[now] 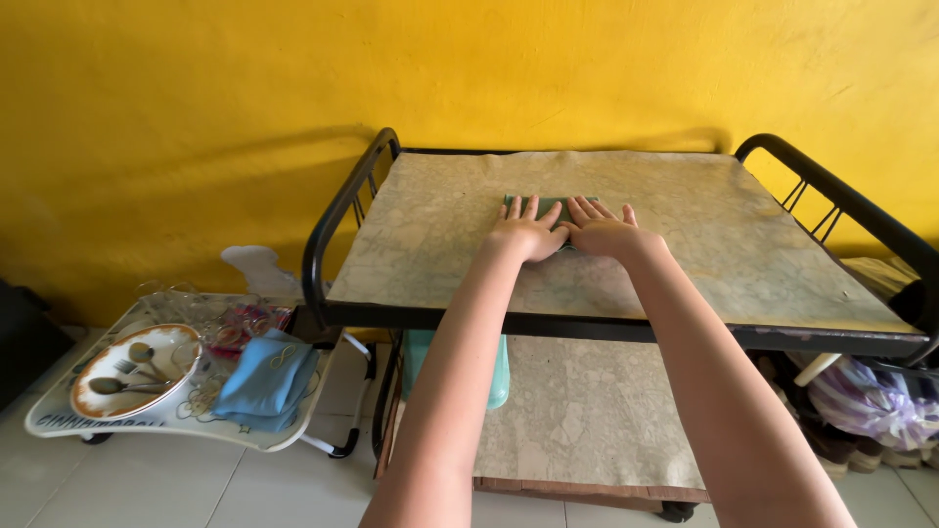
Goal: The person wipes the edge and top surface of a two-tier rolling table using a green cloth. The camera is head-mounted and shows both hands moving the cloth along the table's frame and surface.
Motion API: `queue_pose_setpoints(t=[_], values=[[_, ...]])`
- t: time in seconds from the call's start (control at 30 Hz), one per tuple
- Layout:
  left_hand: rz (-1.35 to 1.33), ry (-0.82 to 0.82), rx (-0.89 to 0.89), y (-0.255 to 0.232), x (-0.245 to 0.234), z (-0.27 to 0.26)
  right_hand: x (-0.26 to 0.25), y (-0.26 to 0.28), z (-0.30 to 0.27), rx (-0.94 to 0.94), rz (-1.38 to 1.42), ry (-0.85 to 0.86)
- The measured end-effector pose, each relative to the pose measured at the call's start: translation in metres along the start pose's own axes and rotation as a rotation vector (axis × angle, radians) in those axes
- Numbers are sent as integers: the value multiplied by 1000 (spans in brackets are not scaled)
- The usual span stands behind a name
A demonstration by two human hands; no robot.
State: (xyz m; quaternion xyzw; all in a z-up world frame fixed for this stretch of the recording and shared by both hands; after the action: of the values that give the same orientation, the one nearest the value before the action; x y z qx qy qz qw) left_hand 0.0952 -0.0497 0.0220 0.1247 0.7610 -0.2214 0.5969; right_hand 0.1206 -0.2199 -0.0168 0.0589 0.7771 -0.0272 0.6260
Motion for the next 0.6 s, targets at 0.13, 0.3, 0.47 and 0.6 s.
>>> queue_pose_setpoints(t=[0.13,0.3,0.47,0.6], values=[[-15,5,0,-1,3,-19,-10,20,-53,8,5,1],[24,13,10,-6,13,-34,-18,35,-112,-39,-46,0],[26,65,58,-14,14,-85,-14,35,-164,-106,-150,-43],[79,133,68,-28,9,-139,-15,40,-210,-172,-214,-87]])
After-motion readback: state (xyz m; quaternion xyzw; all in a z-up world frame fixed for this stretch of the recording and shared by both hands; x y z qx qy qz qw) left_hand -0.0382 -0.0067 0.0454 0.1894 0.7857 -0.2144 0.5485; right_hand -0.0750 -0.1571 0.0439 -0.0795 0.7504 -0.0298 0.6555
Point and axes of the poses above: each hand's wrist, its own z-axis towards the middle knuckle, its own x-axis out of the palm, y = z × x, the point moved 1 cm from there along z, towards the middle knuckle, and after that the axes turned 1 degree about -x, right-handed, at the moved point
